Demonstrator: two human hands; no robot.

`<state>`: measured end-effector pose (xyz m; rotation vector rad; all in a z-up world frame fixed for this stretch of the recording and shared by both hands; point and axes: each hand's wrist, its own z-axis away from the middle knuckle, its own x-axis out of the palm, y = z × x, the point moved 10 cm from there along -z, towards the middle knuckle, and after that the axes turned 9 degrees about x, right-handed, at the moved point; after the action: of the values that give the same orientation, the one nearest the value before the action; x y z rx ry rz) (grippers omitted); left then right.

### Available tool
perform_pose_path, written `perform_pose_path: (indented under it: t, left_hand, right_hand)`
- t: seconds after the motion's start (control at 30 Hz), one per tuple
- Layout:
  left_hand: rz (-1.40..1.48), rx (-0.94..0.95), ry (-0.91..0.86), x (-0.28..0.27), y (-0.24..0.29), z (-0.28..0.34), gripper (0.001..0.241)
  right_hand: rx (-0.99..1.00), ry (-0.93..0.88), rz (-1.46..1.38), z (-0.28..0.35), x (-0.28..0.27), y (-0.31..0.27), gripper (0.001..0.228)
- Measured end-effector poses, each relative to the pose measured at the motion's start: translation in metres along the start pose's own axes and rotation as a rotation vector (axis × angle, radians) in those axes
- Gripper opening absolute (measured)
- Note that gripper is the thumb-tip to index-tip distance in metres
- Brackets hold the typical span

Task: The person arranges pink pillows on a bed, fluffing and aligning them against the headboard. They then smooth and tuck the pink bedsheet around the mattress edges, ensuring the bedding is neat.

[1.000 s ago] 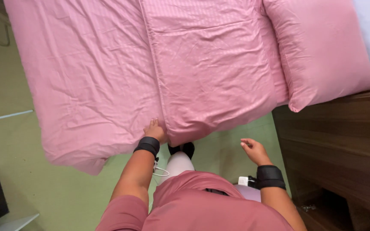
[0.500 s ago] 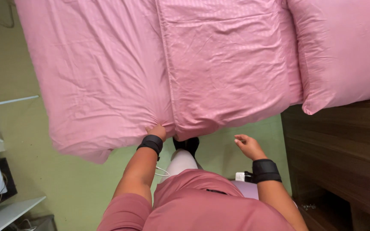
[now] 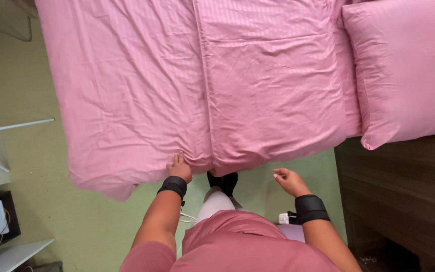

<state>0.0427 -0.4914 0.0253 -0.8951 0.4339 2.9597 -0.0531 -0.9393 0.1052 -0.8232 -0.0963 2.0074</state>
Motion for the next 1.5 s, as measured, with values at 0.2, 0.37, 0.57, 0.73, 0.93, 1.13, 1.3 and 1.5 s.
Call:
perform_pose_path:
  t: [0.2, 0.37, 0.57, 0.73, 0.93, 1.13, 1.3, 1.5]
  left_hand:
    - [0.055, -0.011, 0.050, 0.044, -0.027, -0.045, 0.049]
    - [0.016, -0.032, -0.096, 0.031, -0.033, -0.041, 0.052]
    - [0.158, -0.068, -0.111, 0.044, -0.061, -0.052, 0.047]
    - [0.267, -0.010, 0.205, 0.005, -0.080, 0.001, 0.049]
    - [0.324, -0.148, 0.483, 0.003, -0.139, 0.062, 0.048]
    - [0.240, -0.168, 0.632, -0.018, -0.176, 0.087, 0.062]
    - [0.222, -0.128, 0.581, -0.012, -0.208, 0.065, 0.062]
    - [-0.017, 0.004, 0.604, -0.023, -0.227, 0.039, 0.023]
  right_hand:
    - [-0.027, -0.053, 0.053, -0.004, 0.019, -0.024, 0.040]
    - [-0.051, -0.098, 0.112, -0.002, 0.033, -0.067, 0.038]
    - [-0.108, -0.139, 0.200, 0.000, 0.044, -0.106, 0.038]
    - [-0.302, -0.135, 0.311, -0.016, 0.073, -0.126, 0.031]
    - [-0.548, -0.137, 0.390, 0.014, 0.126, -0.208, 0.023]
    - [-0.798, -0.075, 0.369, 0.032, 0.189, -0.261, 0.032]
    - [-0.731, -0.073, 0.395, 0.018, 0.245, -0.298, 0.057]
    - [-0.601, 0.150, 0.466, -0.015, 0.304, -0.325, 0.054]
